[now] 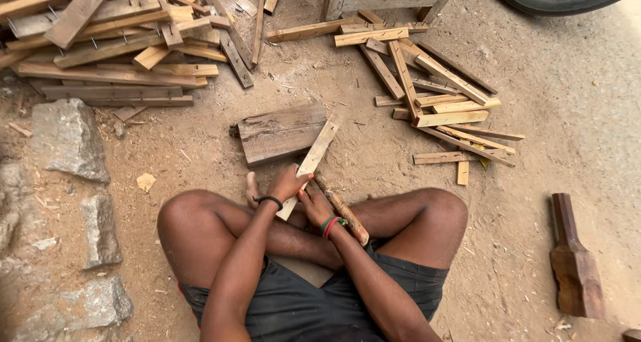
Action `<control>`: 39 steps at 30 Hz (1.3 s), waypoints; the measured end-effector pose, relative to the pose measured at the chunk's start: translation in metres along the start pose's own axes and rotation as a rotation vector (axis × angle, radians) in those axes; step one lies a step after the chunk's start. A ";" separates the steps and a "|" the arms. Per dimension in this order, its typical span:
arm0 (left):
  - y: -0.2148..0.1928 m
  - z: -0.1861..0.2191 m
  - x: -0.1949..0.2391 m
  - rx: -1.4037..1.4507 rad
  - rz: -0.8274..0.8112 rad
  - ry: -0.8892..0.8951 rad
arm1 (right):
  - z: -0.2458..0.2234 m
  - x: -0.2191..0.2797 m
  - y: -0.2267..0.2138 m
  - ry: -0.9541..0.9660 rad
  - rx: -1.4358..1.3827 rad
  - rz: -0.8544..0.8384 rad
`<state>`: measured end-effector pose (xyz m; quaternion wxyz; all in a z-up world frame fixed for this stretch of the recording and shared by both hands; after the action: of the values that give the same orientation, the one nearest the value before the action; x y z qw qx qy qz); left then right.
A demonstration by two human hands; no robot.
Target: The person sits on the ground and uses a hammer to split small wooden planks placed on a larger wooden block. They repeatedly pick up planks, position them, strike them to split them, and then toss the split pieces aside.
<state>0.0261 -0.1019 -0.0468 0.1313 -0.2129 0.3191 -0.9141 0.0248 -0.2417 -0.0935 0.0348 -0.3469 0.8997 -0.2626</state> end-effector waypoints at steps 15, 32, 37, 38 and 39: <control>-0.028 0.003 -0.036 -0.051 0.085 -0.070 | -0.055 0.032 -0.143 -0.075 0.579 0.231; -0.036 0.006 -0.004 -0.054 0.075 -0.147 | 0.032 0.014 -0.093 0.394 -0.361 -0.416; -0.045 0.021 -0.013 -0.114 0.223 -0.013 | -0.014 0.037 -0.131 0.213 -0.199 -0.165; -0.042 0.021 -0.012 -0.109 0.211 -0.006 | -0.031 0.045 -0.135 0.170 -0.161 -0.119; -0.040 0.019 -0.013 -0.104 0.199 0.002 | -0.042 0.046 -0.146 0.201 -0.136 -0.035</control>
<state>0.0426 -0.0770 -0.0119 0.2101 -0.1859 0.3858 -0.8789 0.0679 -0.3432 0.0209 -0.0840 -0.3362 0.9081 -0.2349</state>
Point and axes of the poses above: each hand's wrist, its own x-axis away from the middle knuckle, its own y-axis out of the palm, z = x × y, the point moved 10 cm from there along -x, towards the middle knuckle, and after that the axes turned 4 degrees about -y, right-handed, at the moved point
